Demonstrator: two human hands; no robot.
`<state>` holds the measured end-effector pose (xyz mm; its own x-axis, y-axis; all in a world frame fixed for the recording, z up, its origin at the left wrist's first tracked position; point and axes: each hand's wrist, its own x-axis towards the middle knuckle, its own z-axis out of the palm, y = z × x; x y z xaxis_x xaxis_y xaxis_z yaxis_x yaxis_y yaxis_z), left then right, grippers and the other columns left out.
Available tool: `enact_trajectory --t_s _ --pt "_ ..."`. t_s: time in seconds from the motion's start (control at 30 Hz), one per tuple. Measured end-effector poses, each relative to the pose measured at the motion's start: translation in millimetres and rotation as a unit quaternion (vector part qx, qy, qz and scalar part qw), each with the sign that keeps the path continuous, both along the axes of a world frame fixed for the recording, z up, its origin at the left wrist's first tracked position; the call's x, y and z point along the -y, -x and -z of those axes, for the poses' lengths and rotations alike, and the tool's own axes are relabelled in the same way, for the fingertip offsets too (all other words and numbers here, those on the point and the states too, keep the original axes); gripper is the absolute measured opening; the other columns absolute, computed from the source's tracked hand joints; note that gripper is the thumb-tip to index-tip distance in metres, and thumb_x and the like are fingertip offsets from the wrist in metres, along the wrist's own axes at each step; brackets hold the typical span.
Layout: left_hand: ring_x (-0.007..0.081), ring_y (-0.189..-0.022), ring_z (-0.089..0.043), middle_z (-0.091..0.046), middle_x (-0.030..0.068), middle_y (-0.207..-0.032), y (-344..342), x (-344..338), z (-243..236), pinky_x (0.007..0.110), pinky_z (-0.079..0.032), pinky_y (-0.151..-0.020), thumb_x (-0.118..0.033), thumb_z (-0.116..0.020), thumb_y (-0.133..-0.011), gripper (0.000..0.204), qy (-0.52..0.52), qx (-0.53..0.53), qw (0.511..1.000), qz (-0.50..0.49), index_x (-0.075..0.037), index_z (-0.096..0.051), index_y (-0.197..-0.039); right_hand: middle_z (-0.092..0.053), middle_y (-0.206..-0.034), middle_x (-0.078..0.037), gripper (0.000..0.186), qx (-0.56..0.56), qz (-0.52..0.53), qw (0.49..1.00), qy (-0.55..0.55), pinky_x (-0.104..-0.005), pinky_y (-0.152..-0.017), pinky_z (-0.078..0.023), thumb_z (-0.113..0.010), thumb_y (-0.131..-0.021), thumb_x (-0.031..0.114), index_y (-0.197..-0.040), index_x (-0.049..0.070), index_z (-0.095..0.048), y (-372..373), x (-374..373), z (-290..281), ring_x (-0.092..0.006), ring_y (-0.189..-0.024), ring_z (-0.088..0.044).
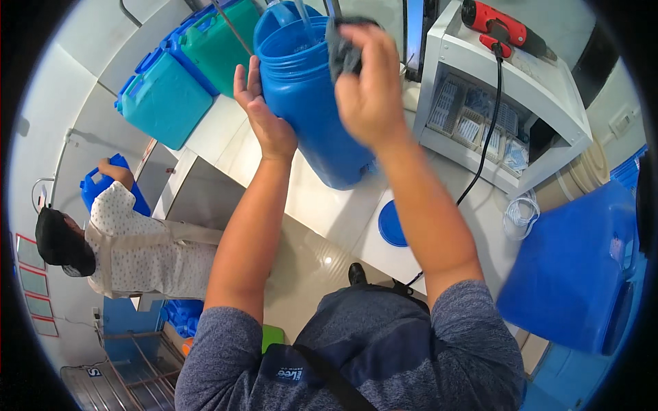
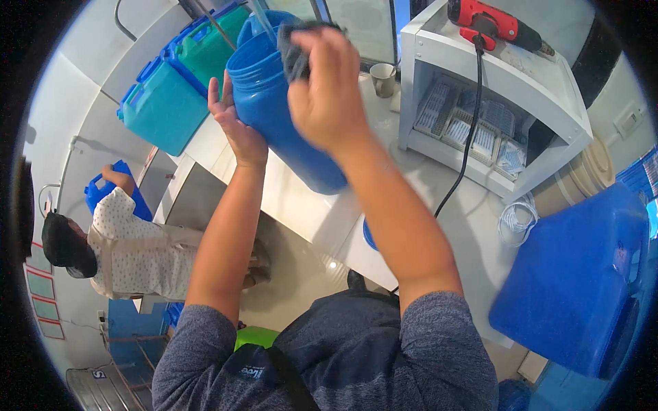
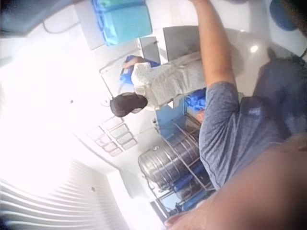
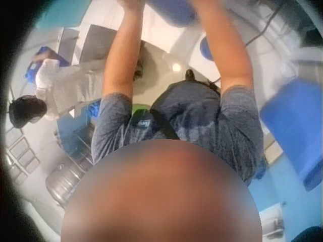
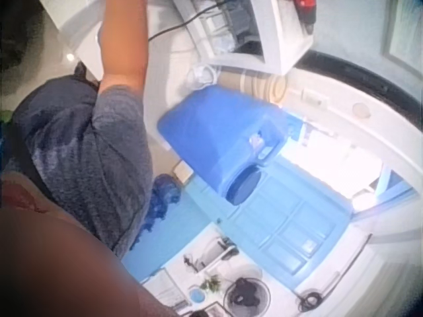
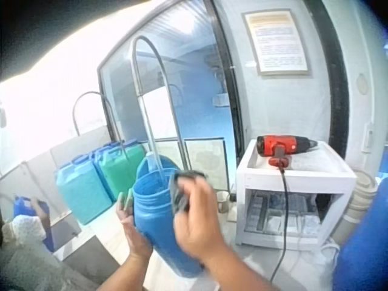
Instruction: The person fills a large blue plastic container with water from a tap, wipes the rim with a cloth, and applies a plastic shrink wrap seal. They use a red heat gun to shrink the seal around the container's opening. The person then places the sealed container on the floor and repeats the process with a second container.
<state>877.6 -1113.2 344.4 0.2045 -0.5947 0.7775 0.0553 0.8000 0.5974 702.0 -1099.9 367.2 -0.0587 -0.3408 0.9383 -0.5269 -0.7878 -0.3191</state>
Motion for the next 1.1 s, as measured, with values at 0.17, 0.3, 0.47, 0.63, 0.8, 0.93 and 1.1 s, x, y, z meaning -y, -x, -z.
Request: enact_trajectory --t_s 0.17,0.3,0.47,0.63,0.8,0.93,1.1 --pt "0.0345 -0.147 -0.035 -0.027 0.0299 -0.162 -1 -1 0 0.044 -0.026 -0.122 -0.082 -0.036 -0.094 0.110 -0.002 0.017 1.000 -0.024 0.003 -0.008 -0.158 -0.063 -0.117 -0.017 0.044 0.242 -0.261 0.854 -0.380 -0.0390 -0.099 -0.046 -0.051 -0.093 0.018 -0.133 -0.001 -0.052 44 41 -3 -0.0284 -0.109 -0.060" --pt "0.0351 -0.147 -0.035 -0.028 0.0295 -0.161 0 -1 0 0.045 -0.025 -0.122 -0.082 -0.037 -0.094 0.110 0.007 0.022 0.999 -0.032 0.004 -0.010 -0.158 -0.064 -0.122 -0.023 0.048 0.198 -0.081 0.880 -0.425 -0.0419 -0.102 -0.047 -0.050 -0.097 0.026 -0.135 -0.004 -0.048 37 -1 52 -0.0325 -0.117 -0.062" --pt "0.0356 -0.148 -0.033 -0.028 0.0291 -0.161 -1 -2 -2 0.045 -0.025 -0.122 -0.081 -0.040 -0.094 0.111 0.002 0.029 0.999 -0.030 0.005 -0.011 -0.158 -0.062 -0.125 -0.029 0.056 0.113 -0.175 0.884 -0.419 -0.0448 -0.103 -0.047 -0.061 -0.092 0.025 -0.138 -0.004 -0.047 39 -79 53 -0.0403 -0.118 -0.062" --pt "0.0357 -0.152 -0.026 -0.021 0.0271 -0.164 -2 -11 -7 0.045 -0.023 -0.123 -0.074 -0.038 -0.099 0.105 -0.031 0.068 0.996 -0.045 0.004 -0.004 -0.160 -0.064 -0.120 -0.024 0.052 0.044 0.045 0.988 -0.138 -0.0443 -0.099 -0.049 -0.066 -0.087 0.021 -0.133 -0.002 -0.055 132 -83 -53 -0.0361 -0.111 -0.064" --pt "0.0370 -0.154 -0.021 -0.013 0.0261 -0.167 12 -61 30 0.048 -0.017 -0.125 -0.074 -0.053 -0.093 0.113 -0.018 0.129 0.988 -0.088 0.003 -0.006 -0.161 -0.063 -0.124 -0.026 0.059 -0.101 0.406 0.889 -0.188 -0.0476 -0.102 -0.048 -0.066 -0.084 0.027 -0.138 0.005 -0.057 276 -41 -111 -0.0418 -0.116 -0.062" --pt "0.0461 -0.153 -0.016 -0.021 0.0283 -0.162 32 -126 94 0.062 -0.013 -0.122 -0.063 -0.073 -0.083 0.110 0.110 0.368 0.921 -0.065 -0.003 -0.021 -0.160 -0.065 -0.122 -0.024 0.053 -0.224 0.351 0.861 -0.293 -0.0465 -0.102 -0.048 -0.067 -0.086 0.028 -0.134 0.006 -0.060 295 -43 -103 -0.0403 -0.115 -0.062" --pt "0.0544 -0.151 -0.013 -0.020 0.0299 -0.162 74 -151 138 0.068 -0.017 -0.118 -0.056 -0.083 -0.073 0.118 -0.075 0.573 0.806 0.130 -0.008 -0.022 -0.162 -0.067 -0.124 -0.017 0.037 -0.114 0.173 0.961 -0.184 -0.0421 -0.102 -0.049 -0.062 -0.092 0.020 -0.128 0.009 -0.064 191 -32 -102 -0.0340 -0.118 -0.064"
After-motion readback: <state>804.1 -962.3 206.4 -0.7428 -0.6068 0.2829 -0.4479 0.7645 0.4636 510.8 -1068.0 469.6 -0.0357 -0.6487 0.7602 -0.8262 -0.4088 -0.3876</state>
